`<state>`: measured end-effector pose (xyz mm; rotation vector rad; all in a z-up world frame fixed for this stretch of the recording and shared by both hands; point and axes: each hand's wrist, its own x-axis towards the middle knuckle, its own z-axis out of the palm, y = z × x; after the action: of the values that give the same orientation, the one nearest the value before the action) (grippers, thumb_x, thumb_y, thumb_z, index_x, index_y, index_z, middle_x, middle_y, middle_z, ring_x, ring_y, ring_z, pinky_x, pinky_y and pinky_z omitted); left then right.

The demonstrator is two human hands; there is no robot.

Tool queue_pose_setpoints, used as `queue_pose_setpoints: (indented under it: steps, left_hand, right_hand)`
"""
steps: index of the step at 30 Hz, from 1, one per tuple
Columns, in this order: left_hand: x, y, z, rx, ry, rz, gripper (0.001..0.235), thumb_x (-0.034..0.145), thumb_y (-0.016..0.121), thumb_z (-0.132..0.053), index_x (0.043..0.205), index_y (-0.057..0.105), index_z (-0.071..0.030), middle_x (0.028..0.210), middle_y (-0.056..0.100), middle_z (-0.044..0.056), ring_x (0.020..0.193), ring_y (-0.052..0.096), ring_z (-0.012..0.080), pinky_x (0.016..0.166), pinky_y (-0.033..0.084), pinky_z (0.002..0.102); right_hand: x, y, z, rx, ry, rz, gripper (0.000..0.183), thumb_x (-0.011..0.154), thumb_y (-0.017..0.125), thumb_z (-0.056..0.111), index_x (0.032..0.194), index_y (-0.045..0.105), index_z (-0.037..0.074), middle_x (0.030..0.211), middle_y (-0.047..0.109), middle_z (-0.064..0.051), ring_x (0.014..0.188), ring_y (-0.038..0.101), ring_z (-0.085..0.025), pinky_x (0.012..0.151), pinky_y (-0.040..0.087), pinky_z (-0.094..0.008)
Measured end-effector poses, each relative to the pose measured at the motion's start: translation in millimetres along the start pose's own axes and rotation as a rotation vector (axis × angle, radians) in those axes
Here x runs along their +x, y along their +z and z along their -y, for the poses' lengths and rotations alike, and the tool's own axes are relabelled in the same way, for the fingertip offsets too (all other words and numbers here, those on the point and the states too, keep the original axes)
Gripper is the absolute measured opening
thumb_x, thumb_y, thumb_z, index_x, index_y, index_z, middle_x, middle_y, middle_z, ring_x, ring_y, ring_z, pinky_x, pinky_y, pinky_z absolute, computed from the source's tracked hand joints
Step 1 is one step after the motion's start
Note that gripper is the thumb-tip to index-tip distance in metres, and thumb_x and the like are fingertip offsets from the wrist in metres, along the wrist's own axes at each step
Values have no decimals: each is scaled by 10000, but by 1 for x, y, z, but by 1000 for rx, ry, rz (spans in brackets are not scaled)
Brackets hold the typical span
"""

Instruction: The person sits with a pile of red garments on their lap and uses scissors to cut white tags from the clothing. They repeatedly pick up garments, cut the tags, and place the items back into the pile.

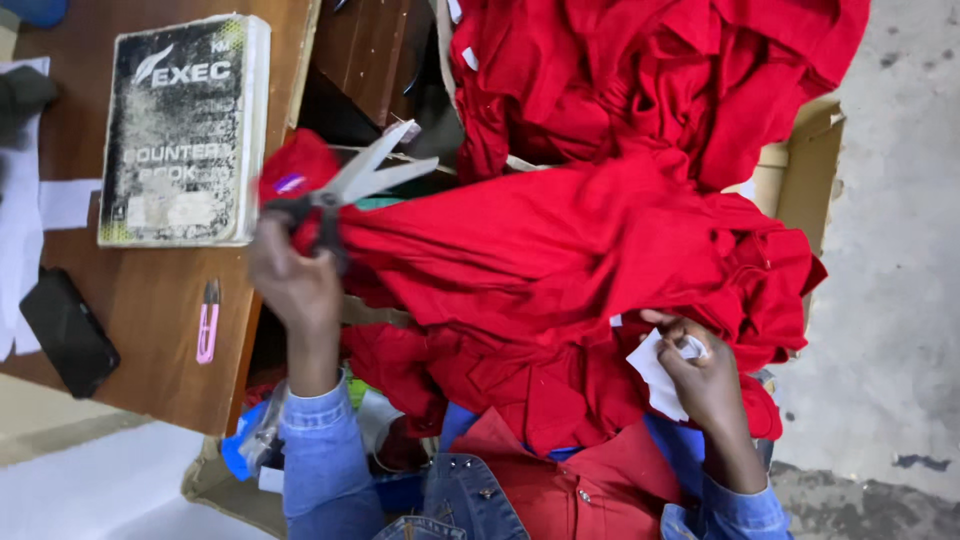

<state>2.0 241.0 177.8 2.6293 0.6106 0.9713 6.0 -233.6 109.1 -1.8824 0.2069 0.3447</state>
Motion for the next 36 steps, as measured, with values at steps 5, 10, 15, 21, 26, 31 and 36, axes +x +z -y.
queue_pose_setpoints:
  steps: [5,10,15,21,26,31,36]
  left_hand:
    - [24,-17,32,454,137,-503,499,880,925,-24,1265,640,115,1089,699,381,1017,686,593,938,547,644]
    - [11,-11,119,566,119,-588,504,972,919,9,1355,613,125,1244,658,360,1177,647,560,1079,461,597]
    - [17,4,-18,437,243,-527,523,1059,839,-474,1084,692,28,982,703,219,870,651,414,756,513,497]
    - [-135,208,7,-732,-468,515,496,735,989,-118,1114,672,-155,855,712,35,751,709,188,724,551,330]
    - [-144,199,-71,-661,-305,766,1103,610,1035,-342,1458,432,25,1356,550,362,1345,536,556,1155,437,573]
    - [-119,232,14,-586,-308,531,576,667,933,-141,1188,685,-133,1072,749,144,1021,717,322,900,575,428]
    - [-72,204,126,51,37,29,574,594,894,-12,1133,710,-86,999,735,174,946,745,393,848,600,447]
  right_hand:
    - [4,-2,-26,-77,17,33,69,826,727,122,816,693,62,1022,812,-187,769,664,-345,701,479,-435]
    - [8,-8,-9,-107,40,60,78,821,724,131,798,691,64,1135,809,-189,835,696,-372,733,505,-442]
    - [18,0,-30,206,-48,261,139,935,619,58,809,572,91,1470,717,-145,1057,786,-179,796,580,-286]
    - [30,10,-32,-77,43,154,77,829,735,128,797,677,88,1159,807,-156,887,701,-319,751,510,-419]
    - [32,7,-43,-80,66,147,72,818,761,125,802,707,81,1183,815,-161,960,748,-335,775,541,-415]
    - [39,7,-51,-81,59,173,60,809,768,124,811,715,95,1083,812,-150,879,715,-300,746,525,-426]
    - [40,-1,-80,-1,44,165,39,806,760,62,813,723,53,1059,803,-212,887,695,-304,780,523,-438]
